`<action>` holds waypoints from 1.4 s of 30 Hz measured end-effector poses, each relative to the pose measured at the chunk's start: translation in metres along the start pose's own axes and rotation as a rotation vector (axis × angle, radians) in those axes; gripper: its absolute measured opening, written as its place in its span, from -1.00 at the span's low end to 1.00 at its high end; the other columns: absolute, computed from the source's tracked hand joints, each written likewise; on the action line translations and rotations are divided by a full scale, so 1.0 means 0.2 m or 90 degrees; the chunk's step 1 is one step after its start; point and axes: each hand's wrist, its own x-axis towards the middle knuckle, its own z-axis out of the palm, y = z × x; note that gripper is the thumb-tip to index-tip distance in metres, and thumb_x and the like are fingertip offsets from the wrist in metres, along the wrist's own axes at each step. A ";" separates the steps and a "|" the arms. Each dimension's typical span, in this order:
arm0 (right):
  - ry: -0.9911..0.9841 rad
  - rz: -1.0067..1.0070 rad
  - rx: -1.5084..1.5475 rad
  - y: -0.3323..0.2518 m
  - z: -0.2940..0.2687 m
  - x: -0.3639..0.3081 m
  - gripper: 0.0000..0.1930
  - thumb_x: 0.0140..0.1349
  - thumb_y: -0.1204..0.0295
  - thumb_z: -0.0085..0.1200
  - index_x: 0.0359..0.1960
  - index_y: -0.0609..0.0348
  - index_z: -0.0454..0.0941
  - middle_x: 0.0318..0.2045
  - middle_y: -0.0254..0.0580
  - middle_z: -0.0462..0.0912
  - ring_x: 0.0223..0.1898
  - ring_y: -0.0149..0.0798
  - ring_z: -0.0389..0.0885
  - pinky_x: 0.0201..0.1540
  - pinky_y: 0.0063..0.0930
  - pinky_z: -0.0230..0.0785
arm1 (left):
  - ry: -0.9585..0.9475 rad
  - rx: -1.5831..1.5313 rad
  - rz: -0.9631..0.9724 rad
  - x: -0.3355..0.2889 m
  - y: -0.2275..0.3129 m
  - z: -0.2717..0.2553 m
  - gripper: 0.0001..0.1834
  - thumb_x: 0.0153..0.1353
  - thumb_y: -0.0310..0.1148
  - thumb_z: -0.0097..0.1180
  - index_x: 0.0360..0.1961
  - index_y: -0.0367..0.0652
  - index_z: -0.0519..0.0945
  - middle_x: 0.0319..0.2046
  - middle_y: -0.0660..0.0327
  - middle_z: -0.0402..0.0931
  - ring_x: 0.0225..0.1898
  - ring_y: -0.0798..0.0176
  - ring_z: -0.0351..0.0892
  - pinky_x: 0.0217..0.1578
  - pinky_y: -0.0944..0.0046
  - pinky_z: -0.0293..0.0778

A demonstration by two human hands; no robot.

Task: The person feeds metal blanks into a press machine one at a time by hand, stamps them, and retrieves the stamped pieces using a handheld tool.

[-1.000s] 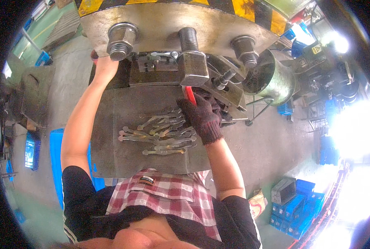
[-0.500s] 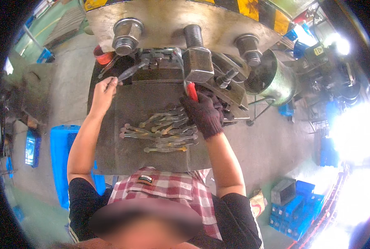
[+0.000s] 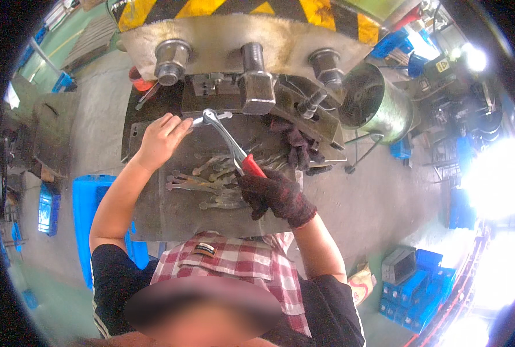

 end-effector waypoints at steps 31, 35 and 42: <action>0.202 -0.159 -0.084 -0.08 -0.06 0.03 -0.63 0.15 0.18 0.10 -0.19 0.25 0.49 -0.55 -0.34 0.46 -0.66 -0.44 0.43 -0.69 -0.59 0.33 | -0.361 -0.173 -0.281 0.58 -0.38 0.19 -0.61 0.32 -0.15 -0.14 -0.08 -0.27 0.45 -0.19 -0.18 0.51 -0.08 -0.13 0.50 -0.05 0.05 0.37; 0.234 -0.098 -0.105 -0.14 -0.02 0.08 -0.66 0.13 0.17 0.17 -0.22 0.18 0.56 -0.52 -0.32 0.50 -0.53 -0.46 0.46 -0.50 -0.53 0.34 | 0.054 -0.193 -0.264 0.58 -0.48 0.28 -0.67 0.29 -0.23 -0.14 -0.08 -0.24 0.47 -0.15 -0.11 0.51 -0.02 -0.09 0.47 -0.03 0.07 0.37; 0.303 -0.085 -0.330 -0.31 0.10 0.30 -0.60 0.13 0.13 0.14 -0.18 0.22 0.55 -0.47 -0.24 0.58 -0.47 -0.34 0.55 -0.41 -0.43 0.40 | 0.162 -0.221 -0.427 0.30 -0.44 0.06 -0.68 0.30 -0.24 -0.14 -0.28 -0.28 0.55 -0.48 -0.02 0.54 -0.34 -0.01 0.56 -0.28 0.12 0.40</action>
